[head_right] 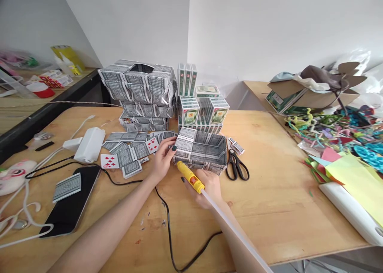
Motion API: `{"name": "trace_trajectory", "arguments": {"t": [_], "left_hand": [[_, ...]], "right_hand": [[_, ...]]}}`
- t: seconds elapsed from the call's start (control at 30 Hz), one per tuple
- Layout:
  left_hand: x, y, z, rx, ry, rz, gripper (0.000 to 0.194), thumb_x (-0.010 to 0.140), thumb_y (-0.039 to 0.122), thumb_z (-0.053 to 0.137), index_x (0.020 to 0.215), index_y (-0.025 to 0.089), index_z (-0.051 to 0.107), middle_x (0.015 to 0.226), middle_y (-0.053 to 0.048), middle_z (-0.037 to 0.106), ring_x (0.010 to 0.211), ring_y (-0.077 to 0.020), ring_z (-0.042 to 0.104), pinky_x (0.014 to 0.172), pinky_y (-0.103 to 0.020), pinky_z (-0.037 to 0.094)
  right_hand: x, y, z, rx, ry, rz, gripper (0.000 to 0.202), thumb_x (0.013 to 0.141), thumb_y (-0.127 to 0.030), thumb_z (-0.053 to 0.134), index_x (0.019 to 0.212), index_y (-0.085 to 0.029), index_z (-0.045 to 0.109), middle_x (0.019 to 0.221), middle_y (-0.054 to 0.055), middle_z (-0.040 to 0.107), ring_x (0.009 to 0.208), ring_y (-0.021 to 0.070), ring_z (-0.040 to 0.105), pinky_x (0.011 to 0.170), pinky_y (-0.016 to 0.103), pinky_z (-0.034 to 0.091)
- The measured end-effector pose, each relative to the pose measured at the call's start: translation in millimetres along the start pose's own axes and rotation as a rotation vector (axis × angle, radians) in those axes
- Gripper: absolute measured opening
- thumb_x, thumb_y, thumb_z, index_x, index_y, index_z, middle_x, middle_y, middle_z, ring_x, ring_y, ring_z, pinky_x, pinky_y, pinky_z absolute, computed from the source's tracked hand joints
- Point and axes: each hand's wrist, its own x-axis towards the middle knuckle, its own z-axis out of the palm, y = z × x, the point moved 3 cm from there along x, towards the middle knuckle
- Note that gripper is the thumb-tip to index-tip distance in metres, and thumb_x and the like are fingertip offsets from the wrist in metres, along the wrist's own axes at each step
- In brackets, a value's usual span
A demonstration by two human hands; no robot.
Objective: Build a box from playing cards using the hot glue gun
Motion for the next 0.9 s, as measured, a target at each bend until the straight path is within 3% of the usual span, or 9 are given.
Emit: {"name": "trace_trajectory", "arguments": {"t": [0.33, 0.5, 0.63, 0.73, 0.9], "left_hand": [[0, 3, 0.1, 0.000, 0.004, -0.004, 0.020, 0.085, 0.032, 0.049, 0.098, 0.020, 0.059, 0.117, -0.009, 0.053, 0.111, -0.0192, 0.049, 0.091, -0.034, 0.043], [0, 3, 0.0, 0.002, 0.002, 0.009, 0.020, 0.086, 0.032, 0.048, 0.098, 0.020, 0.058, 0.117, -0.008, 0.053, 0.112, -0.0188, 0.049, 0.092, -0.034, 0.043], [0, 3, -0.1, 0.008, -0.003, 0.010, 0.020, 0.086, 0.031, 0.048, 0.098, 0.020, 0.058, 0.117, -0.008, 0.053, 0.112, -0.0189, 0.049, 0.092, -0.034, 0.043], [0, 2, 0.0, 0.003, -0.008, 0.000, 0.020, 0.086, 0.032, 0.047, 0.098, 0.020, 0.058, 0.118, -0.009, 0.053, 0.112, -0.0190, 0.049, 0.091, -0.034, 0.043], [0, 2, -0.4, -0.007, -0.012, -0.008, 0.019, 0.086, 0.031, 0.048, 0.098, 0.020, 0.059, 0.117, -0.008, 0.053, 0.112, -0.0187, 0.049, 0.092, -0.034, 0.043]], "right_hand": [[0, 0, -2, 0.027, -0.052, 0.060, 0.032, 0.075, -0.032, 0.055, 0.055, -0.022, 0.032, 0.051, -0.005, 0.039, 0.047, 0.0091, 0.040, 0.049, 0.024, 0.028], [1, 2, -4, 0.059, -0.089, 0.172, 0.033, 0.077, -0.038, 0.053, 0.056, -0.022, 0.035, 0.051, -0.004, 0.041, 0.048, 0.0098, 0.040, 0.048, 0.023, 0.029], [3, 1, -8, 0.092, -0.216, 0.276, 0.022, 0.079, -0.044, 0.051, 0.073, -0.023, 0.050, 0.064, -0.002, 0.056, 0.057, 0.0129, 0.051, 0.052, 0.023, 0.034], [3, 1, -11, 0.042, -0.305, 0.347, 0.023, 0.080, -0.047, 0.049, 0.083, -0.024, 0.052, 0.067, -0.001, 0.059, 0.061, 0.0160, 0.055, 0.054, 0.025, 0.035], [-3, 3, -12, 0.097, -0.275, 0.416, 0.020, 0.082, -0.043, 0.045, 0.089, -0.024, 0.045, 0.073, 0.000, 0.056, 0.064, 0.0178, 0.055, 0.059, 0.028, 0.040]]}}
